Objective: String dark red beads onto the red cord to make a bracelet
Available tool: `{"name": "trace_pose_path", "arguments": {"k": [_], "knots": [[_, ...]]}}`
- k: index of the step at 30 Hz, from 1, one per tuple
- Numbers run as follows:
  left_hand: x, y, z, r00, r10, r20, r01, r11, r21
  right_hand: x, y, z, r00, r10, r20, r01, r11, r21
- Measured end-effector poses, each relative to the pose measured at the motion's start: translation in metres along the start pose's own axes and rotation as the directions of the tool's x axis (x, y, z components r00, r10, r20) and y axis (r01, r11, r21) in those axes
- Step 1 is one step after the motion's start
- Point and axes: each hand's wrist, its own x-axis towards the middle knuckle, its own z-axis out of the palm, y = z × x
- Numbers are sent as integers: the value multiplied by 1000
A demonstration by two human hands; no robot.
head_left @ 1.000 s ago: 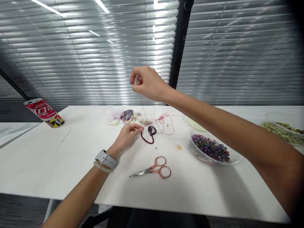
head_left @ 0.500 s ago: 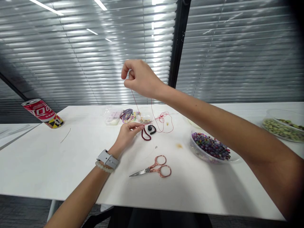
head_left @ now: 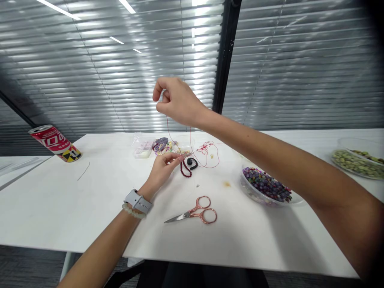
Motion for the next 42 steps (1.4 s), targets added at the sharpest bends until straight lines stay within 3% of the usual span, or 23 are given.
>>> {"name": "trace_pose_path", "arguments": {"k": [4, 8, 11, 14, 16, 18, 19, 20, 21, 24, 27, 28, 31, 33, 35, 38, 40, 42], "knots": [[-3, 6, -1, 999, -7, 43, 8, 1000, -14, 1, 10, 3, 998, -4, 62, 10, 995, -94], [-9, 17, -3, 991, -14, 131, 20, 999, -44, 2, 32, 10, 966, 49, 255, 16, 969, -247], [-13, 27, -5, 988, -14, 151, 26, 996, -80, -6, 41, 8, 929, 82, 360, 20, 963, -270], [-15, 39, -7, 990, -16, 143, 32, 993, -112, -28, 33, -6, 938, 79, 338, 23, 957, -289], [-16, 47, -9, 989, -24, 144, 43, 991, -130, -53, 18, -20, 966, 57, 251, 30, 944, -330], [-17, 53, -10, 989, -24, 149, 47, 988, -149, -85, 0, -31, 968, 61, 243, 41, 919, -392], [-17, 55, -11, 989, -24, 148, 47, 987, -155, -102, -8, -34, 951, 93, 294, 45, 901, -432], [-16, 57, -11, 990, -25, 138, 46, 986, -157, -120, -15, -35, 903, 112, 416, 98, 887, -451], [-16, 57, -11, 992, -25, 125, 45, 986, -158, -138, -21, -33, 822, 93, 562, 193, 883, -428], [-12, 57, -10, 995, -25, 99, 40, 986, -162, -183, -30, -19, 642, 46, 765, 332, 883, -331], [-10, 57, -8, 993, -15, 113, 35, 984, -172, -212, -26, -2, 606, 42, 794, 360, 876, -322], [-10, 57, -7, 992, -11, 123, 33, 984, -177, -217, -23, 2, 631, 26, 775, 374, 865, -334], [-10, 57, -4, 987, -5, 161, 37, 980, -195, -227, -13, 7, 699, 31, 715, 284, 905, -317], [-10, 57, -2, 983, -12, 185, 53, 975, -215, -228, -7, 4, 701, 88, 708, 155, 950, -272], [-10, 57, 0, 978, -29, 206, 78, 968, -236, -227, -4, -2, 680, 212, 702, -48, 968, -245], [-9, 58, 1, 969, -68, 237, 128, 960, -249, -223, -6, -12, 612, 417, 672, -339, 906, -254], [-10, 59, 0, 961, -97, 258, 160, 958, -236, -220, -9, -16, 585, 451, 674, -371, 888, -272], [-11, 59, -2, 953, -125, 276, 185, 962, -200, -220, -11, -17, 593, 444, 672, -333, 895, -297]]}}
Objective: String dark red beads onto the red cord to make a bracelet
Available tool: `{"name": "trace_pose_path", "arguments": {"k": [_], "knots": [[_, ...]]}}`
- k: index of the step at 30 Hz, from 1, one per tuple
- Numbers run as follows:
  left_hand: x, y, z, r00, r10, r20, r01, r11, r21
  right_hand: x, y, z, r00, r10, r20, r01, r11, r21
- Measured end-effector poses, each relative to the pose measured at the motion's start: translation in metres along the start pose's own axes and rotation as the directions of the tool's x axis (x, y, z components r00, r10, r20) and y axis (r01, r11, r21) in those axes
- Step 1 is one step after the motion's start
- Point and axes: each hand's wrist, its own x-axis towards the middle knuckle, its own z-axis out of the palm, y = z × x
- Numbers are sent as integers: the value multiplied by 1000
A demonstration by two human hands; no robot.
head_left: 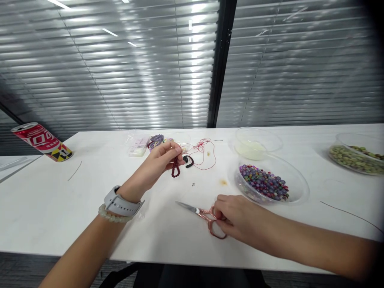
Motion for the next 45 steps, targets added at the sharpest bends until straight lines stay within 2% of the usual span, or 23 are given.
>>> {"name": "trace_pose_path", "arguments": {"k": [3, 7, 9, 10, 12, 14, 16, 17, 18, 19, 21, 22, 24, 26, 29, 33, 36, 40, 45], "knots": [[-5, 0, -4, 999, -43, 14, 42, 996, 74, -2, 0, 6, 997, -40, -61, 32, 992, -122], [-14, 0, -11, 994, -96, 43, 87, 981, 173, -8, 7, 18, 955, -260, -144, 184, 898, -399], [-18, 1, -14, 991, -119, 60, 104, 972, 211, -12, 12, 23, 939, -309, -149, 211, 863, -459], [-19, 2, -16, 989, -130, 69, 112, 967, 227, -14, 14, 24, 947, -280, -157, 186, 878, -440], [-22, 3, -20, 985, -150, 80, 126, 960, 249, -17, 18, 22, 976, -147, -162, 96, 952, -290], [-24, 3, -23, 984, -161, 81, 135, 956, 260, -21, 21, 17, 993, -16, -121, 10, 999, -49], [-27, 3, -27, 983, -166, 81, 140, 955, 262, -23, 22, 11, 997, 71, -33, -61, 972, 227], [-29, 3, -29, 982, -170, 83, 143, 954, 262, -24, 22, 8, 991, 127, 43, -133, 913, 385], [-30, 3, -30, 981, -172, 88, 143, 954, 262, -25, 21, 6, 978, 149, 145, -205, 806, 556], [-32, 4, -31, 980, -172, 96, 142, 955, 261, -24, 20, 5, 961, 147, 236, -273, 659, 700], [-35, 5, -30, 980, -168, 111, 134, 956, 260, -23, 16, 5, 927, 82, 365, -369, 357, 858], [-37, 6, -29, 979, -167, 115, 132, 957, 260, -21, 14, 5, 922, 57, 384, -385, 247, 889], [-40, 7, -25, 977, -168, 128, 131, 958, 255, -17, 9, 3, 934, 29, 357, -358, 125, 925], [-44, 5, -22, 975, -171, 139, 134, 962, 237, -14, 5, -1, 952, 13, 305, -305, 68, 950], [-49, 1, -20, 973, -179, 144, 150, 969, 194, -10, 1, -7, 960, -49, 275, -271, 75, 960], [-54, -2, -17, 962, -215, 169, 186, 967, 174, -6, -2, -4, 944, -154, 292, -276, 120, 954], [-56, 2, -12, 952, -232, 200, 201, 966, 164, -5, -2, 2, 942, -161, 294, -270, 155, 950], [-57, 6, -7, 935, -253, 249, 230, 966, 120, -4, -1, 8, 932, -176, 316, -291, 157, 944], [-58, 4, -9, 944, -245, 223, 222, 967, 124, -7, 2, 9, 948, -164, 273, -248, 155, 956]]}}
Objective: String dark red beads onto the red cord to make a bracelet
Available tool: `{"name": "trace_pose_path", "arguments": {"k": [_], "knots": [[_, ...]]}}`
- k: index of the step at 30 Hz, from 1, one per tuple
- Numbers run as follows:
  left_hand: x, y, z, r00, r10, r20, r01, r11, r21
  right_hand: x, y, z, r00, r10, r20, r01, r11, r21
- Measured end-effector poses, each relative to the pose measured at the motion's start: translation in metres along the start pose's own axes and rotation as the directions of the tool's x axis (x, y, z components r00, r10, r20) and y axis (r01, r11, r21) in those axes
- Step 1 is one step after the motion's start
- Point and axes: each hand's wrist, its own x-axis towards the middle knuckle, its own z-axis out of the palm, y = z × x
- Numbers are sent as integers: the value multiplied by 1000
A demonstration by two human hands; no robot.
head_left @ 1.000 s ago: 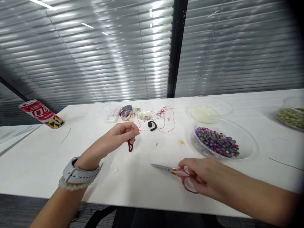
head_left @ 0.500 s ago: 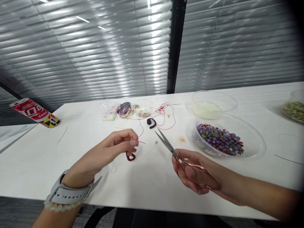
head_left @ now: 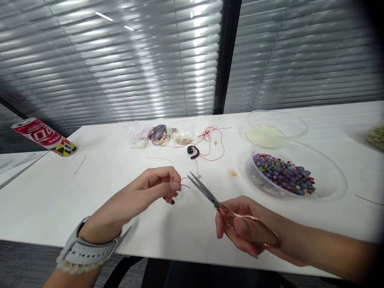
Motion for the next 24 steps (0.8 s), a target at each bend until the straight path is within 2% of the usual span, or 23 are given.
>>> {"name": "trace_pose_path", "arguments": {"k": [5, 10, 17, 24], "knots": [[-1, -4, -4, 999, 9, -31, -9, 1000, -2, -1, 2, -1, 999, -41, 18, 40, 999, 37], [1, -4, -2, 1000, 6, -2, -6, 1000, -7, 1, 3, 0, 999, 12, 53, -14, 999, 45], [4, -3, 2, 1000, 1, 29, -1, 1000, -7, 3, 3, 1, 1000, 22, 0, -22, 995, 94], [7, -2, 3, 999, -25, 31, 25, 1000, -7, 5, 10, -1, 1000, -11, 0, 11, 987, 161]]}}
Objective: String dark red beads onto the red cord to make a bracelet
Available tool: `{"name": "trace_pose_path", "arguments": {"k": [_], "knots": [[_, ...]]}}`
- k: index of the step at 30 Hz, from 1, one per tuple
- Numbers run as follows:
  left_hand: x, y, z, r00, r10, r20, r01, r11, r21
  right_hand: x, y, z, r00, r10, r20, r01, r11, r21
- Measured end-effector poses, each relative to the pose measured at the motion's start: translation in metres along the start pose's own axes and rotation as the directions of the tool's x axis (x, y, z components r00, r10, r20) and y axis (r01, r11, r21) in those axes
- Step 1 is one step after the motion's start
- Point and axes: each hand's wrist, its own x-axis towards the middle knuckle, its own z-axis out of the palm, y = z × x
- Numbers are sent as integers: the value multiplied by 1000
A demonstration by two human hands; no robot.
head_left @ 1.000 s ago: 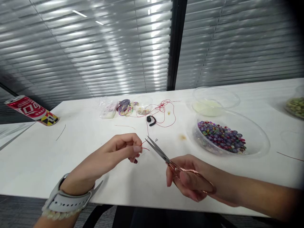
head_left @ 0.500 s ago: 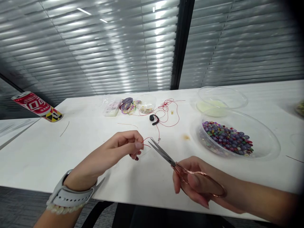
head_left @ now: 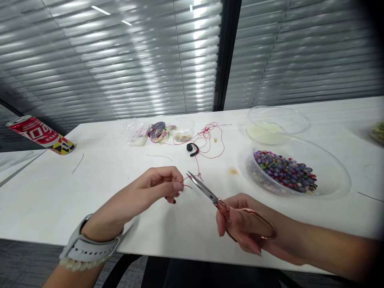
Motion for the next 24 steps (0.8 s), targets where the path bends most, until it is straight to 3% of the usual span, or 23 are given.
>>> {"name": "trace_pose_path", "arguments": {"k": [18, 24], "knots": [[-1, 1, 1, 1000, -6, -7, 6, 1000, -1, -1, 3, -1, 998, 3, -57, -2, 1000, 20], [-1, 0, 0, 1000, 2, -12, -2, 1000, 0, 0, -6, 3, 992, 19, -124, -34, 993, -117]]}}
